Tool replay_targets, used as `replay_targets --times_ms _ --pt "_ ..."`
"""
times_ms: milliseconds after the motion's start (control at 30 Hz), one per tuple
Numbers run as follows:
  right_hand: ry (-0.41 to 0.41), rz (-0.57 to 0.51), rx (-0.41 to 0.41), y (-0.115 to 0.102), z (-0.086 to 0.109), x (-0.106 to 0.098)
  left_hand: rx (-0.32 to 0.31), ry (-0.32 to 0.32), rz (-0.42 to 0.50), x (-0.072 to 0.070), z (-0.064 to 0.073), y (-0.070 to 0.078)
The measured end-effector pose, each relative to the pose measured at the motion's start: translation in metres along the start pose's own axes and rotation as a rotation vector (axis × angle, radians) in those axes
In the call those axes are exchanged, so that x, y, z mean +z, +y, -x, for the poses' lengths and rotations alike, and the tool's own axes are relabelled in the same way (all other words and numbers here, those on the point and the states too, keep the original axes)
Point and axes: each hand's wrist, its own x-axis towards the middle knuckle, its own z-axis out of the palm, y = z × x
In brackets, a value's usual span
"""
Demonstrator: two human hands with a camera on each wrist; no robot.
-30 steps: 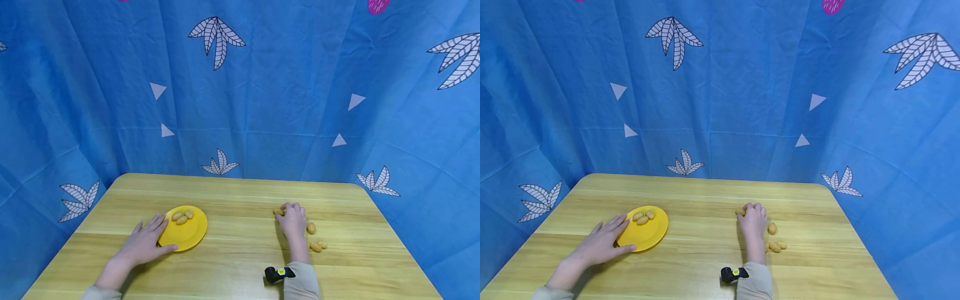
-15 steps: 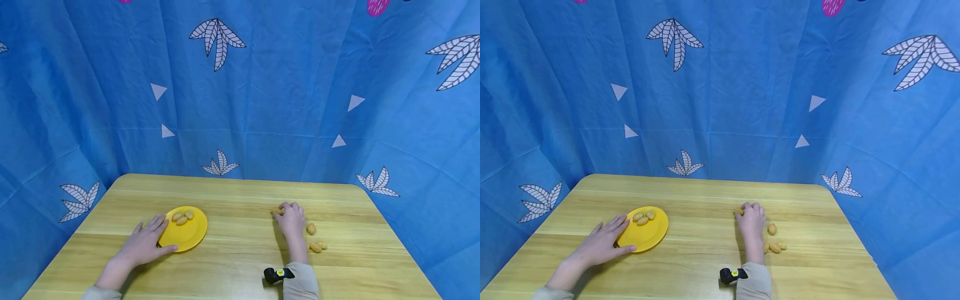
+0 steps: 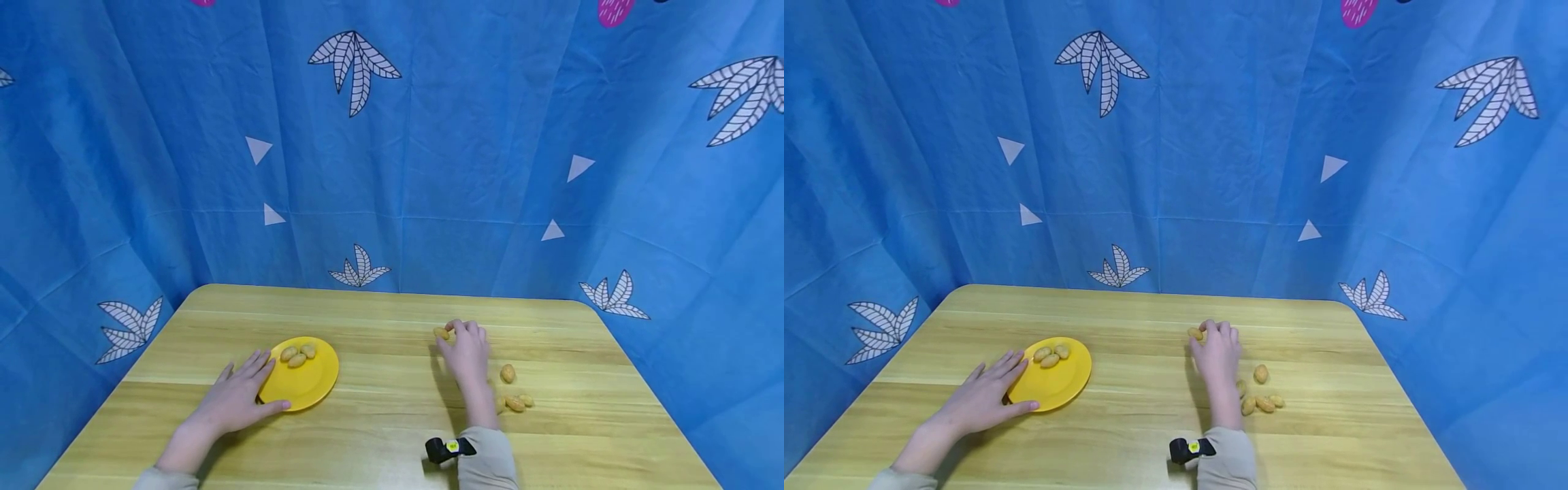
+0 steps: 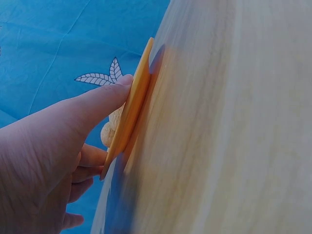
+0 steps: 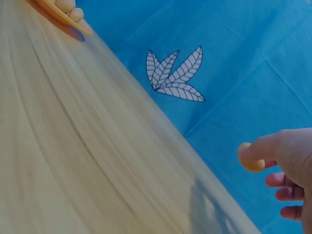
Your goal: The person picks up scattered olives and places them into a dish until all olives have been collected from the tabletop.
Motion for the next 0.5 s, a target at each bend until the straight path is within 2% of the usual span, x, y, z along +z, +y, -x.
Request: replay_targets --times_ms 500 --pt "0.069 -0.026 -0.146 -0.032 0.01 0.009 -0.001 0.01 0.001 0.002 0.0 -0.002"
